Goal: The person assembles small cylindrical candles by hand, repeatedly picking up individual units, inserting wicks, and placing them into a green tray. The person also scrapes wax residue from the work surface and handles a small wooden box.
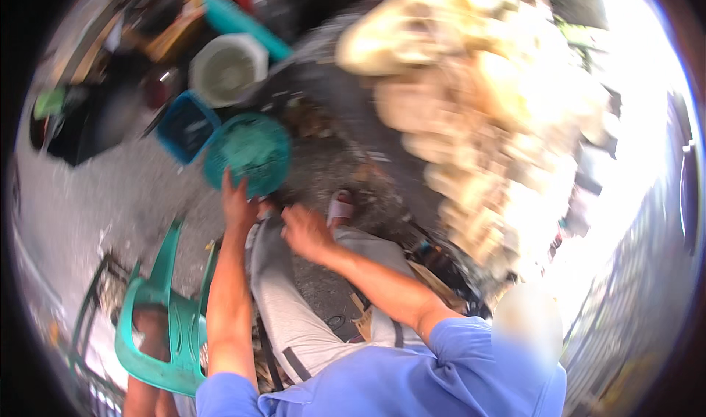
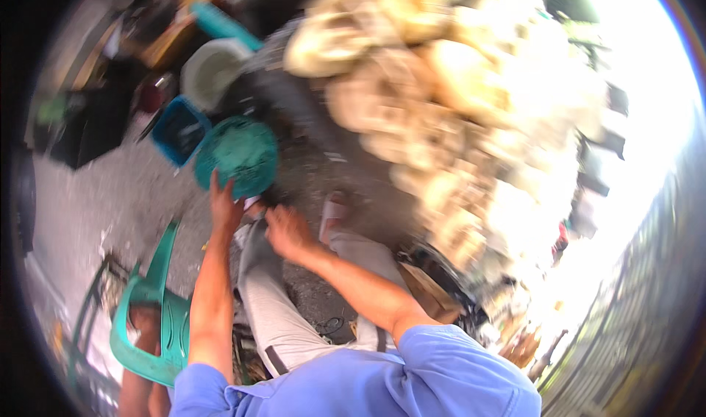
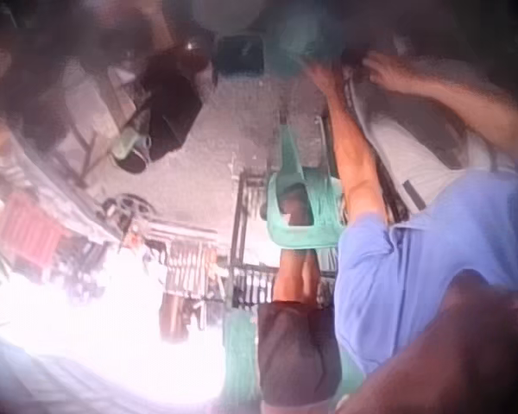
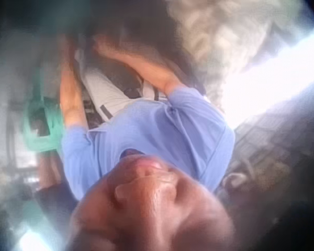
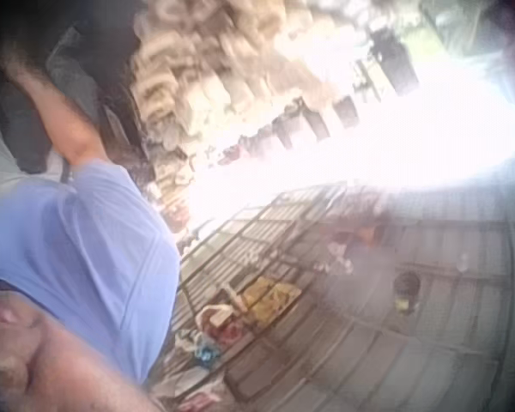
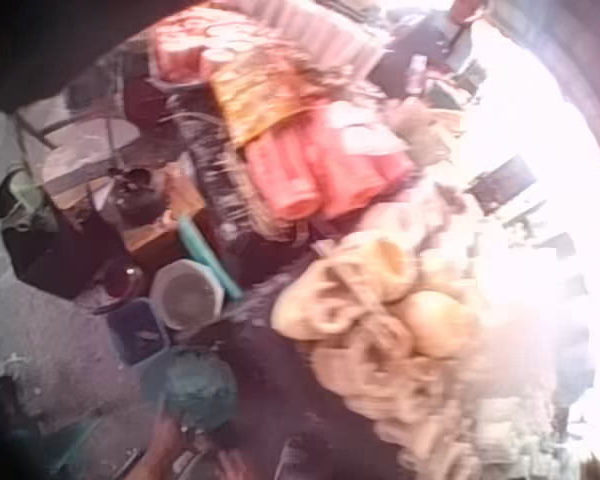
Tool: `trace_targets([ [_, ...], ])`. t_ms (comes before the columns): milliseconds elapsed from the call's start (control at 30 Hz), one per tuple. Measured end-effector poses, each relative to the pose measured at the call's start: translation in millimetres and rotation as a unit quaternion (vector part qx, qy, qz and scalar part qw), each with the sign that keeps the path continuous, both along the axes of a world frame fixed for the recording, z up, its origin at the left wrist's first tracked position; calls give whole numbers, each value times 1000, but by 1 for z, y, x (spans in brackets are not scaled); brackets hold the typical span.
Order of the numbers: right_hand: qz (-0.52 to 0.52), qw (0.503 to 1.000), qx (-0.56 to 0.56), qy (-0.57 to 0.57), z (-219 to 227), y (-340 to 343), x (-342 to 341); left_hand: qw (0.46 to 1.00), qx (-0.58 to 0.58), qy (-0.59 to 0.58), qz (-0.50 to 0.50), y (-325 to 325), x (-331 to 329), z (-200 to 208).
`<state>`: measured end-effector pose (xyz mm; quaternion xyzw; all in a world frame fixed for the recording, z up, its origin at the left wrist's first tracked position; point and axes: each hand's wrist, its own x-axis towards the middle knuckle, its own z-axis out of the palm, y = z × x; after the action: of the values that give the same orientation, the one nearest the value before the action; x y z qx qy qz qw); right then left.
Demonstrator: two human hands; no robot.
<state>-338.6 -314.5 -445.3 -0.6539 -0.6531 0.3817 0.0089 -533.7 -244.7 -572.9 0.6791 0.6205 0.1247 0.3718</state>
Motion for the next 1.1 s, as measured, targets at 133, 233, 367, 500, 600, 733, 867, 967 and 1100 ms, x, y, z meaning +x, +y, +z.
trace_targets([
  [133,3,991,-30,129,162,-74,43,994,-70,-85,-15,-46,37,122],
  [233,-53,988,89,111,274,-98,100,981,19,-175,-85,-80,87,230],
  [367,-166,954,223,-112,374,-110,227,932,36,-293,-211,-113,180,382],
  [500,-262,897,250,-254,389,-118,311,905,123,-286,-288,-97,289,462],
  [600,-252,894,239,-282,372,-113,338,928,157,-154,-300,-70,357,478],
  [733,-323,901,196,-212,351,-105,343,926,172,-61,-331,-36,404,474],
  [867,-368,876,282,-133,340,-114,341,876,147,-57,-455,0,421,468],
  [967,-389,850,340,-107,336,-125,339,822,145,-35,-549,29,439,467],
  [1100,-414,852,314,-59,329,-121,345,757,165,3,-632,34,467,468],
])
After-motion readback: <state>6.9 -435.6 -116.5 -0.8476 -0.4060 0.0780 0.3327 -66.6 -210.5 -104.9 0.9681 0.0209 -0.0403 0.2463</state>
